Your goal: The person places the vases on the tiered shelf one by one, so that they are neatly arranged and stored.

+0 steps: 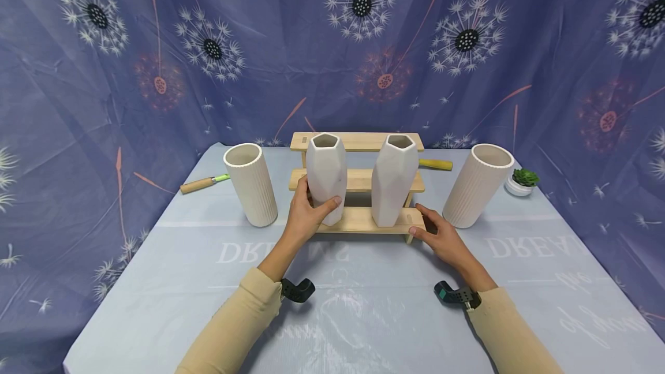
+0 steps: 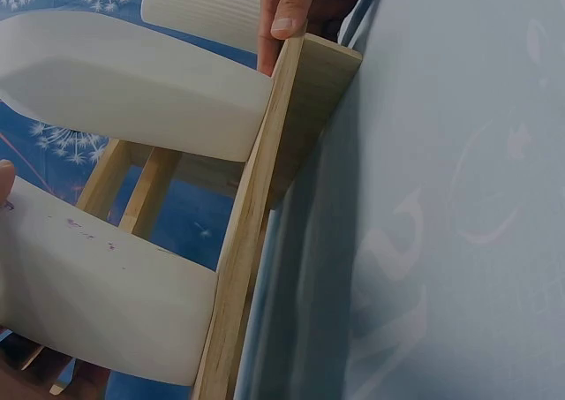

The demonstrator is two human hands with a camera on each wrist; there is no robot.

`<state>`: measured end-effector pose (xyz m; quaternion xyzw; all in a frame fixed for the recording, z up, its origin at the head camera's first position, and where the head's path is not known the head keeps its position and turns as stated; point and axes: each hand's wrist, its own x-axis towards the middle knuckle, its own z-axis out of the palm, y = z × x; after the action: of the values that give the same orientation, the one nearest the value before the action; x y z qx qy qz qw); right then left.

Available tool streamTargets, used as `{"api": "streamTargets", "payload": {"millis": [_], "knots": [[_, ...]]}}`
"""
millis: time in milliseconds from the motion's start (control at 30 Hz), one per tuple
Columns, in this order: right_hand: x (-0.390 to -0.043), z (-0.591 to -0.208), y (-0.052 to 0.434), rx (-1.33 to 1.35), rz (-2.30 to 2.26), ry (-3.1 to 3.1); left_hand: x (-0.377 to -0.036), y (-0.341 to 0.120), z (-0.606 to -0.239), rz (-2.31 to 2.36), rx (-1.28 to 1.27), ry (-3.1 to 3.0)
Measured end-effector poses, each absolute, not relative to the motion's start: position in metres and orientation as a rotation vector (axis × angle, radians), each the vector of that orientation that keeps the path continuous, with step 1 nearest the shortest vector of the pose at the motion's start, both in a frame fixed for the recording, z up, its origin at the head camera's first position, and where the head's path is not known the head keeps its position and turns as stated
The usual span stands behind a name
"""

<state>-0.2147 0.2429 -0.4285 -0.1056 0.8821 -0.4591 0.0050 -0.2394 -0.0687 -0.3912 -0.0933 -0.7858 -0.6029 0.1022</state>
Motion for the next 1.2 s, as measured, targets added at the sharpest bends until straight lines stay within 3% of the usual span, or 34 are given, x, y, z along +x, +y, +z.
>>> {"api": "streamTargets", "payload": {"millis": [233,533,867,1200], "knots": [[-0.217,-0.431,0.244,-0.333,-1.409,2.783,-0.236,-0.073,-0.390,-1.821,-0.307,-2.328],[-0.217,-0.432,0.244,-0.320,-1.437,2.752,-0.202,-0.080,-0.359,-1.806,-0.290,-2.394],[-0.217,-0.432,0.244,-0.335,-1.425,2.763,-0.204,-0.103,-0.390,-1.755,-0.259,-2.410],[-0.233,-0.458,0.257,-0.320,-1.444,2.745,-0.195,-0.123,-0.404,-1.688,-0.266,-2.300]]}}
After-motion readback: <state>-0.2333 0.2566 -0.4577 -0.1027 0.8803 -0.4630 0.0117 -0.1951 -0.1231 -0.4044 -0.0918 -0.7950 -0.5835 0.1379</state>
